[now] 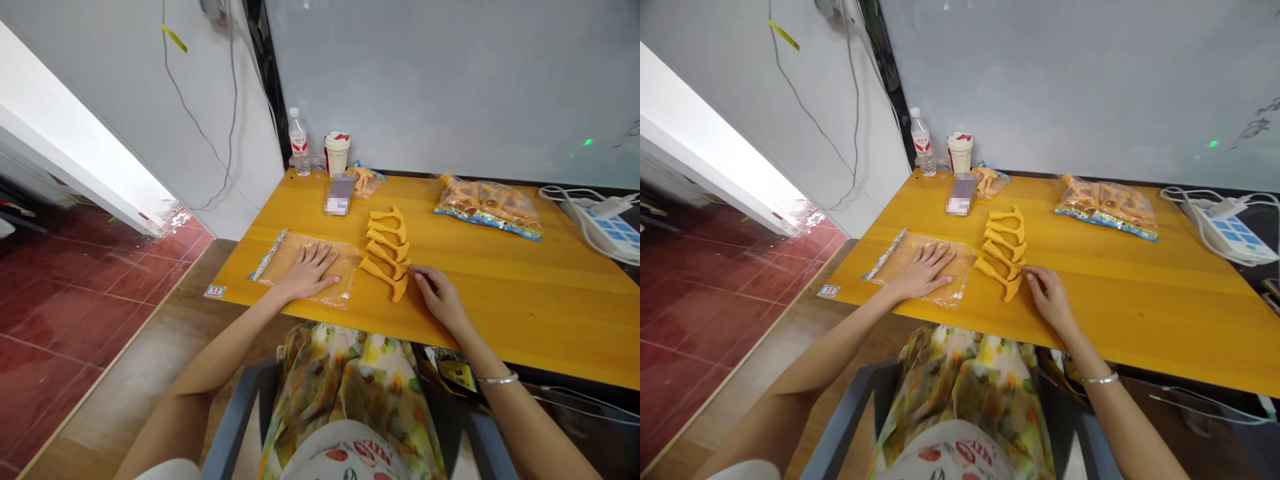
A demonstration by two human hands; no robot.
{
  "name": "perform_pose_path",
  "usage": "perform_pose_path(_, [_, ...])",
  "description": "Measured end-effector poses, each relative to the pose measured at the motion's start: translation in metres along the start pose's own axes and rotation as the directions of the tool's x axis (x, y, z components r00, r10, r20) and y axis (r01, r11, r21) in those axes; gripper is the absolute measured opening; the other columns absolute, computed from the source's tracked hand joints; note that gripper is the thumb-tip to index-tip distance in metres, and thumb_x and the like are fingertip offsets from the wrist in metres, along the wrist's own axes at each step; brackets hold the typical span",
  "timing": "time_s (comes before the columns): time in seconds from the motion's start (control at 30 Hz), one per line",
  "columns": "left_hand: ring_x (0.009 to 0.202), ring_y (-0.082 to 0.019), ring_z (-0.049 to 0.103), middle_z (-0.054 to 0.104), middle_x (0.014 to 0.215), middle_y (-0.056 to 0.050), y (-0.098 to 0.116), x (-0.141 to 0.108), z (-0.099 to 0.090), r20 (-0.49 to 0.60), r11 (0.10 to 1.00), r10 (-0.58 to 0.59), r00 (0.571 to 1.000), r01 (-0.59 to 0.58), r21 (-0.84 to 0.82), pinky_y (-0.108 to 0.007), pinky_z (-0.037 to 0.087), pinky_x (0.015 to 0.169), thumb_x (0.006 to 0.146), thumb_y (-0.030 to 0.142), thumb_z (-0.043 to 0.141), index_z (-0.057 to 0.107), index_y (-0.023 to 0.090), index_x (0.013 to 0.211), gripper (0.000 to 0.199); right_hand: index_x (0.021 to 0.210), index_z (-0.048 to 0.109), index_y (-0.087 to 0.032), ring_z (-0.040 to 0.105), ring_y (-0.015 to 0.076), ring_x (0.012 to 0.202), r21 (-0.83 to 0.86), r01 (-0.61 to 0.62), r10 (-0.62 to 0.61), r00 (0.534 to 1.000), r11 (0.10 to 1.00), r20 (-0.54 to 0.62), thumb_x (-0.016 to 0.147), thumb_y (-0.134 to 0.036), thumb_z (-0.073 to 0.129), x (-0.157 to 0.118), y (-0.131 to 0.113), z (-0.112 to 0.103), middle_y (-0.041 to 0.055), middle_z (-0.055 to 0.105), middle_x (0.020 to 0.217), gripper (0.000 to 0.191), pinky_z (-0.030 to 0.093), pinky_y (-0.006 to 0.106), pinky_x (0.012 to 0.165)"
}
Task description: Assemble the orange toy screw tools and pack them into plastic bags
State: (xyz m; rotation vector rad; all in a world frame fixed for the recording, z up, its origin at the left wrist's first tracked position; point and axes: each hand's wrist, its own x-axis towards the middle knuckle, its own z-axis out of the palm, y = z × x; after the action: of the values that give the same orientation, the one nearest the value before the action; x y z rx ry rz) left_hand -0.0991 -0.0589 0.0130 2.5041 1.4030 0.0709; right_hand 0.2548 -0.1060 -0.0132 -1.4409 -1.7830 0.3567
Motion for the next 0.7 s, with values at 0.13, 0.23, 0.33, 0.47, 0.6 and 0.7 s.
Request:
perform_pose_path(0.13, [0.157,-0.035,-0.002,0.01,0.169,-0.005,0.0,0.001,0.001,-0.004,1.0,0.002,1.0,-0.002,0.009,-0.061,0.003,0.125,0.096,0.071,0.025,0.021,0.027,0.161,0.078,0.109,0.07,-0.028,0.065,0.0277,0.107,0.021,-0.005,0.005,1.0,1.0,-0.001,0.096,-0.047,0.049,0.0,-0.001,0.0,0.0094,0.073,0.112,0.032,0.05,0.049,0.098])
perform_pose_path(0.23, [0.156,-0.036,-0.001,0.009,0.169,-0.005,0.001,0.001,0.0,0.013,1.0,0.006,1.0,-0.006,0.024,-0.06,0.005,0.125,0.096,0.072,0.025,0.021,0.025,0.161,0.08,0.111,0.07,-0.026,0.064,0.0271,0.109,0.034,-0.019,0.019,1.0,0.999,0.012,0.097,-0.046,0.049,-0.001,-0.001,0.0,0.0093,0.072,0.114,0.032,0.049,0.048,0.1])
perform_pose_path(0.33, [0.156,-0.038,0.006,0.014,0.169,-0.007,0.002,0.003,-0.007,0.031,0.999,0.021,0.999,-0.022,0.034,-0.058,0.011,0.125,0.096,0.073,0.025,0.023,0.024,0.16,0.081,0.112,0.07,-0.024,0.064,0.0267,0.111,0.051,-0.051,0.051,0.999,0.997,0.016,0.097,-0.046,0.05,0.002,0.004,-0.002,0.0094,0.072,0.116,0.033,0.048,0.048,0.102])
perform_pose_path(0.47, [0.152,-0.033,0.028,0.031,0.164,-0.01,0.0,0.012,-0.024,0.003,0.995,0.092,0.996,-0.092,0.035,-0.049,0.023,0.124,0.097,0.071,0.023,0.03,0.022,0.158,0.079,0.11,0.071,-0.024,0.067,0.0285,0.103,0.017,-0.129,0.129,0.992,0.992,0.003,0.093,-0.048,0.05,0.019,0.026,-0.01,0.0103,0.073,0.111,0.036,0.051,0.049,0.096])
perform_pose_path(0.6, [0.145,-0.031,0.041,0.041,0.158,-0.013,-0.003,0.03,-0.037,-0.034,0.993,0.111,0.993,-0.11,0.042,-0.046,0.032,0.12,0.1,0.066,0.021,0.037,0.017,0.155,0.076,0.103,0.072,-0.022,0.068,0.0292,0.098,-0.068,-0.195,0.193,0.98,0.978,-0.045,0.089,-0.041,0.051,0.051,0.056,-0.024,0.0115,0.074,0.104,0.031,0.052,0.048,0.095])
perform_pose_path(0.7, [0.143,-0.031,0.043,0.042,0.158,-0.011,-0.005,0.044,-0.042,-0.059,0.995,0.097,0.994,-0.095,0.04,-0.047,0.033,0.118,0.1,0.065,0.023,0.036,0.018,0.155,0.073,0.101,0.073,-0.02,0.067,0.0279,0.101,-0.144,-0.275,0.261,0.959,0.951,-0.111,0.088,-0.031,0.052,0.076,0.069,-0.03,0.0126,0.074,0.107,0.028,0.05,0.045,0.097])
